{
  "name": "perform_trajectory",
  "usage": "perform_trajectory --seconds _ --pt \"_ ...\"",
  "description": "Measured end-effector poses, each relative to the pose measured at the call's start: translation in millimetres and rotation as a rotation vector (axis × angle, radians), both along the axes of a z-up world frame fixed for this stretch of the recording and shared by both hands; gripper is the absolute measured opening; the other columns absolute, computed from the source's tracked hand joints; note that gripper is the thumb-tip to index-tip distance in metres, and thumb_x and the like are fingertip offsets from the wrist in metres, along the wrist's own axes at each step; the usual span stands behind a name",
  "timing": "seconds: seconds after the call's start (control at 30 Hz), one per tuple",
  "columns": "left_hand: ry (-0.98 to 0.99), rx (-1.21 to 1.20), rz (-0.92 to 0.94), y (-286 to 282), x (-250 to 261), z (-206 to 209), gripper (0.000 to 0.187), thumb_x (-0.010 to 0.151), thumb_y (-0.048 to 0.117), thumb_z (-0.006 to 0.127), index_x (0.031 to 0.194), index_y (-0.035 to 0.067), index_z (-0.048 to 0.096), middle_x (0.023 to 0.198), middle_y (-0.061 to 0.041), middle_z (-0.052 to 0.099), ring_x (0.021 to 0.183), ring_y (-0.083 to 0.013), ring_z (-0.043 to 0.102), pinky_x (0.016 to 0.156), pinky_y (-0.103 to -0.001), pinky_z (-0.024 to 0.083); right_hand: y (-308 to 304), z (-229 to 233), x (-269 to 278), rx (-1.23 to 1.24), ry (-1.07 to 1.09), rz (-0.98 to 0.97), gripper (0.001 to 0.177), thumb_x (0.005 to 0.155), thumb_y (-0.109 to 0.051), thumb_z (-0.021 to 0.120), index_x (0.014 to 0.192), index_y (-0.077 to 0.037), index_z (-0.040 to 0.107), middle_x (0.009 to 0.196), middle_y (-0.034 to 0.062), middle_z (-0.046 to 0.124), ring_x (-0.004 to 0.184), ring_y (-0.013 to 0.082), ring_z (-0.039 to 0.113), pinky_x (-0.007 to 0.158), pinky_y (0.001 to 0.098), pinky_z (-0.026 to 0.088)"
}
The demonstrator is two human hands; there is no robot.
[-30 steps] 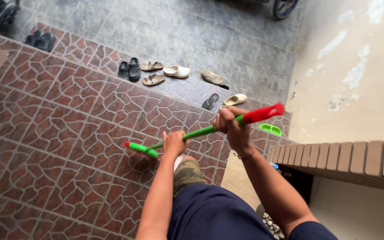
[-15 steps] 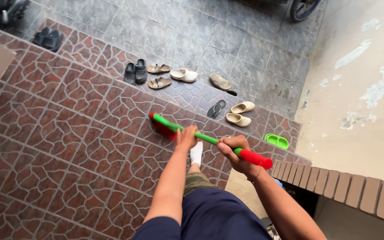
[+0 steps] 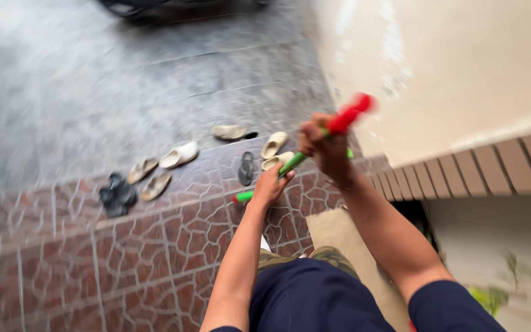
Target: The person sweeps the tiled floor of an entryway and patio area using a broom with a green handle and red head, moving debris across the floor and down a step.
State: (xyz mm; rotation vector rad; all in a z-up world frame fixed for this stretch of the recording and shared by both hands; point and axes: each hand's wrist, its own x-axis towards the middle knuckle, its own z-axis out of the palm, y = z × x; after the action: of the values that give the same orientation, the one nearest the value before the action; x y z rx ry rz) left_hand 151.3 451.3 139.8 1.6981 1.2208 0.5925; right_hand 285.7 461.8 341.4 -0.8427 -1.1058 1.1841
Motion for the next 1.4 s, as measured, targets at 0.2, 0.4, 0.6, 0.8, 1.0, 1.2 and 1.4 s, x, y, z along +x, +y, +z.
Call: perform_trajectory --seconds 0.2,0.4,0.6,0.8,1.0,1.2,1.4 --pt "-0.093 -0.128 -0.313 -16 58 -61 0.023 0.093 0.03 0.069 0.106 0.012 0.067 0.092 -0.018 0.073 0.091 -0.0416 0.07 0.08 -0.049 0.054 7 -14 20 -0.03 -0.362 -0.149 0.036 0.102 -0.016 0.067 0.074 -0.013 0.046 0.063 -0.0076 0.045 0.058 0.0026 0.045 0.049 0.0248 0.035" --pt "0.067 -0.026 -0.357 -8 100 -148 0.021 0.091 0.025 0.072 0.103 0.008 0.068 0.097 -0.022 0.073 0.094 -0.0453 0.068 0.081 -0.052 0.054 -10 -37 52 0.01 -0.42 -0.146 0.041 0.099 -0.016 0.071 0.066 -0.008 0.048 0.062 -0.0058 0.045 0.061 0.0049 0.041 0.053 0.0294 0.037" --pt "-0.126 0.416 -0.284 44 122 -106 0.011 0.089 0.013 0.063 0.099 0.008 0.064 0.097 -0.026 0.069 0.094 -0.0462 0.068 0.078 -0.052 0.054 -17 -23 109 0.172 -0.746 -0.132 0.043 0.103 -0.023 0.064 0.068 -0.005 0.048 0.062 0.0027 0.038 0.057 0.0088 0.038 0.056 0.0323 0.036" --pt "-0.029 0.277 -0.244 58 180 -13 0.02 0.093 0.023 0.071 0.105 0.008 0.067 0.084 -0.023 0.071 0.081 -0.0472 0.067 0.068 -0.056 0.051 1 21 180 0.148 -0.459 -0.162 0.038 0.108 -0.031 0.056 0.08 -0.005 0.053 0.064 -0.0033 0.047 0.058 0.0065 0.044 0.053 0.0283 0.04" --pt "-0.144 0.048 -0.318 25 229 -13 0.02 0.086 0.025 0.069 0.101 0.011 0.069 0.084 -0.017 0.074 0.08 -0.0403 0.073 0.071 -0.05 0.057 -3 29 219 -0.01 -0.241 -0.104 0.049 0.103 -0.035 0.067 0.072 -0.012 0.038 0.061 -0.0066 0.04 0.052 0.0029 0.04 0.047 0.0242 0.034" --pt "0.022 0.039 -0.411 -4 270 -65 0.019 0.087 0.025 0.073 0.1 0.012 0.073 0.088 -0.022 0.073 0.087 -0.0466 0.068 0.074 -0.055 0.054 -25 -7 247 0.0 -0.346 -0.184 0.052 0.103 -0.029 0.068 0.066 -0.012 0.036 0.058 -0.0065 0.039 0.051 0.0051 0.041 0.046 0.0271 0.033" --pt "0.018 -0.028 -0.269 29 294 -100 0.021 0.109 0.028 0.062 0.112 0.008 0.068 0.099 -0.028 0.067 0.097 -0.0494 0.064 0.079 -0.056 0.052 -51 -15 262 0.23 -0.689 -0.29 0.039 0.101 -0.017 0.063 0.068 -0.007 0.044 0.061 0.0062 0.04 0.054 0.0199 0.039 0.053 0.0362 0.034"
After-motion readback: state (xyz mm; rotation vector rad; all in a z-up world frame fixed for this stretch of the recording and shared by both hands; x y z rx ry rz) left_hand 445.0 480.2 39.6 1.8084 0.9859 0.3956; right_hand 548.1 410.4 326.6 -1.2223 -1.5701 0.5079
